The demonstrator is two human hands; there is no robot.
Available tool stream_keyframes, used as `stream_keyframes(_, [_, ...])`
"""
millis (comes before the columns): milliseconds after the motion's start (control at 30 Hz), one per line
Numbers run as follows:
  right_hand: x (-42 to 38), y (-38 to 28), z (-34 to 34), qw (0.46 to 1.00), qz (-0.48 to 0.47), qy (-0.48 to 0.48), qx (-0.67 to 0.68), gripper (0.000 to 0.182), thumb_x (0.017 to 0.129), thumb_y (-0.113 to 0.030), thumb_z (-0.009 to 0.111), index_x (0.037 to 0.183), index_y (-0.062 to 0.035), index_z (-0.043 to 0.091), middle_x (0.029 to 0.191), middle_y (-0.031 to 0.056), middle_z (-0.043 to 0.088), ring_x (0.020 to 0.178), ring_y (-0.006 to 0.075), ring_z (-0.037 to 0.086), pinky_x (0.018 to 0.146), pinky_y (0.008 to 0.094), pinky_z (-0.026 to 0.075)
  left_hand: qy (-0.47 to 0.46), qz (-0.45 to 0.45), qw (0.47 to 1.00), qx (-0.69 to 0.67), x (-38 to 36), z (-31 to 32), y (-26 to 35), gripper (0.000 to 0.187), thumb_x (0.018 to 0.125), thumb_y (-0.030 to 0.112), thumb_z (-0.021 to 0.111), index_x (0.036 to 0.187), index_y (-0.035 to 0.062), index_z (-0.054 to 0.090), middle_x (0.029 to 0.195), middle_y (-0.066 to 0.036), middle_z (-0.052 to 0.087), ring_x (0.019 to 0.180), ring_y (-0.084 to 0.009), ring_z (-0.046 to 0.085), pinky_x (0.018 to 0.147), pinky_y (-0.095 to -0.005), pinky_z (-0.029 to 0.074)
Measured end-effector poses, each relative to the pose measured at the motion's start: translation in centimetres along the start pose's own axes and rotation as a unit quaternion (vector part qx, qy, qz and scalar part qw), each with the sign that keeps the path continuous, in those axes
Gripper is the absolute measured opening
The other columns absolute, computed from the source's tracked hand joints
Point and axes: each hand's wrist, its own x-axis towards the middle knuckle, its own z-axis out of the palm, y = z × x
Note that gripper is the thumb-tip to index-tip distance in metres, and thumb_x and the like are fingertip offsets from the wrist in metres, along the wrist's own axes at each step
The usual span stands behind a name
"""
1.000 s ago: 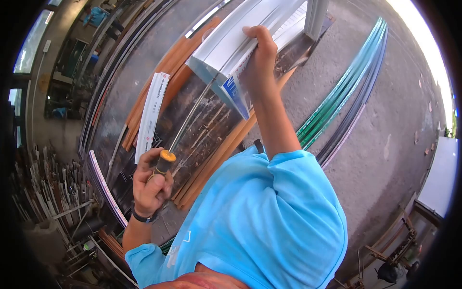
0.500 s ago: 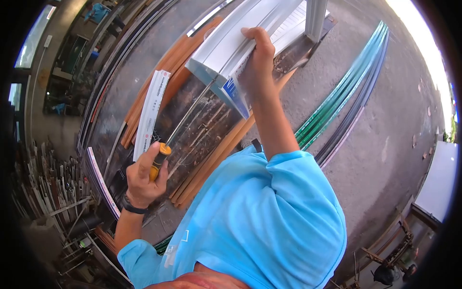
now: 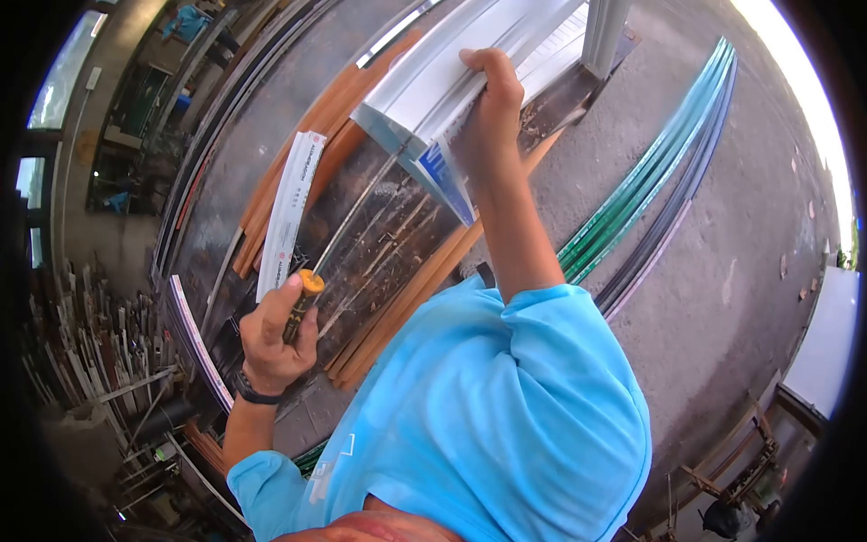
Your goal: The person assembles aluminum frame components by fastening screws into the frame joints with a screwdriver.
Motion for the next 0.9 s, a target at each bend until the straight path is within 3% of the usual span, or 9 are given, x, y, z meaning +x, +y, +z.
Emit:
stream_keyframes(133, [-0.1, -0.7, -0.1, 0.999, 0.038, -0.01, -0.001, 0.045, 0.079, -0.022, 0.064, 0.112, 0.0076, 0.054, 0.093, 0.0156, 0.057, 0.081, 0.0245, 0.062, 0.072, 0.0343, 0.054, 0.035, -0.228, 0.923, -0.308, -0.9, 0.0, 1.3, 0.06, 0.087, 0.001, 0.07, 0.144, 0.0035, 0.05, 0.08, -0.011, 0.063, 0.053, -0.0155, 0.054, 0.045, -0.0275, 0.044])
stream_keyframes(200, [0.0, -0.9, 0.0, 1.0, 0.02, -0.013, -0.006, 0.044, 0.08, -0.022, 0.064, 0.111, 0.0074, 0.054, 0.092, 0.0156, 0.058, 0.079, 0.0245, 0.062, 0.071, 0.0339, 0.054, 0.076, -0.39, 0.51, -0.763, -1.3, -0.5, 1.2, 0.06, 0.094, 0.014, 0.065, 0.149, 0.0047, 0.042, 0.083, -0.012, 0.064, 0.049, -0.0065, 0.043, 0.042, -0.0218, 0.038])
stream_keyframes(333, [-0.2, -0.2, 0.2, 0.999, 0.028, -0.011, 0.011, 0.039, 0.082, -0.022, 0.063, 0.108, 0.0065, 0.056, 0.092, 0.0151, 0.058, 0.079, 0.0243, 0.062, 0.071, 0.034, 0.054, 0.026, -0.4, 0.554, -0.729, -1.3, -0.4, 1.7, 0.065, 0.094, 0.013, 0.066, 0.153, 0.0091, 0.039, 0.083, -0.013, 0.06, 0.047, -0.0109, 0.045, 0.043, -0.0236, 0.039])
stream_keyframes(400, [-0.1, -0.6, 0.0, 1.0, 0.023, -0.005, 0.001, 0.039, 0.082, -0.022, 0.062, 0.108, 0.0063, 0.056, 0.092, 0.0147, 0.058, 0.079, 0.0241, 0.062, 0.071, 0.034, 0.054, -0.017, -0.127, 0.943, -0.307, 0.2, 0.1, 0.5, 0.066, 0.088, 0.003, 0.068, 0.149, 0.0097, 0.045, 0.08, -0.012, 0.059, 0.051, -0.0172, 0.052, 0.046, -0.028, 0.042])
stream_keyframes(433, [-0.2, -0.6, -0.2, 1.0, 0.02, -0.003, -0.012, 0.039, 0.082, -0.021, 0.062, 0.108, 0.0063, 0.056, 0.092, 0.0145, 0.058, 0.079, 0.0241, 0.062, 0.071, 0.034, 0.054, -0.034, 0.037, 0.998, -0.035, 0.6, 0.2, 0.3, 0.068, 0.084, -0.002, 0.069, 0.147, 0.01, 0.048, 0.078, -0.011, 0.059, 0.053, -0.0204, 0.055, 0.047, -0.0302, 0.044])
stream_keyframes(567, [0.0, -1.4, -0.2, 1.0, 0.015, -0.012, 0.003, 0.038, 0.081, -0.021, 0.062, 0.108, 0.0059, 0.056, 0.092, 0.0137, 0.058, 0.078, 0.0236, 0.062, 0.071, 0.0335, 0.054, -0.041, 0.029, 0.998, 0.027, 0.9, -0.4, 0.9, 0.069, 0.076, -0.011, 0.07, 0.141, 0.0072, 0.054, 0.081, -0.013, 0.062, 0.061, -0.0259, 0.062, 0.052, -0.0342, 0.048])
stream_keyframes(667, [0.7, -1.4, -0.8, 1.0, -0.002, -0.014, 0.008, 0.038, 0.081, -0.021, 0.063, 0.108, 0.0058, 0.056, 0.092, 0.0137, 0.058, 0.078, 0.0231, 0.062, 0.07, 0.0328, 0.054, -0.005, -0.087, 0.971, -0.223, 1.1, 0.7, 0.6, 0.063, 0.088, 0.003, 0.068, 0.146, 0.0065, 0.046, 0.082, -0.012, 0.061, 0.053, -0.0164, 0.053, 0.047, -0.0281, 0.043])
stream_keyframes(833, [0.0, -0.7, -1.1, 1.0, 0.004, -0.009, 0.006, 0.038, 0.081, -0.02, 0.062, 0.108, 0.0059, 0.056, 0.092, 0.0139, 0.059, 0.079, 0.023, 0.063, 0.071, 0.0327, 0.055, -0.007, -0.374, 0.711, -0.595, -1.5, 0.7, 1.3, 0.055, 0.097, 0.016, 0.063, 0.146, 0.0052, 0.04, 0.092, -0.014, 0.062, 0.05, -0.0097, 0.047, 0.045, -0.0236, 0.041])
stream_keyframes(900, [0.1, -0.6, -1.4, 1.0, 0.002, -0.001, -0.005, 0.039, 0.08, -0.02, 0.062, 0.109, 0.0059, 0.056, 0.092, 0.014, 0.059, 0.08, 0.0231, 0.063, 0.071, 0.0329, 0.055, 0.015, -0.04, 0.988, -0.147, -0.1, 1.0, 0.6, 0.05, 0.092, 0.006, 0.067, 0.138, 0.0034, 0.049, 0.086, -0.011, 0.064, 0.06, -0.0144, 0.059, 0.051, -0.0278, 0.048])
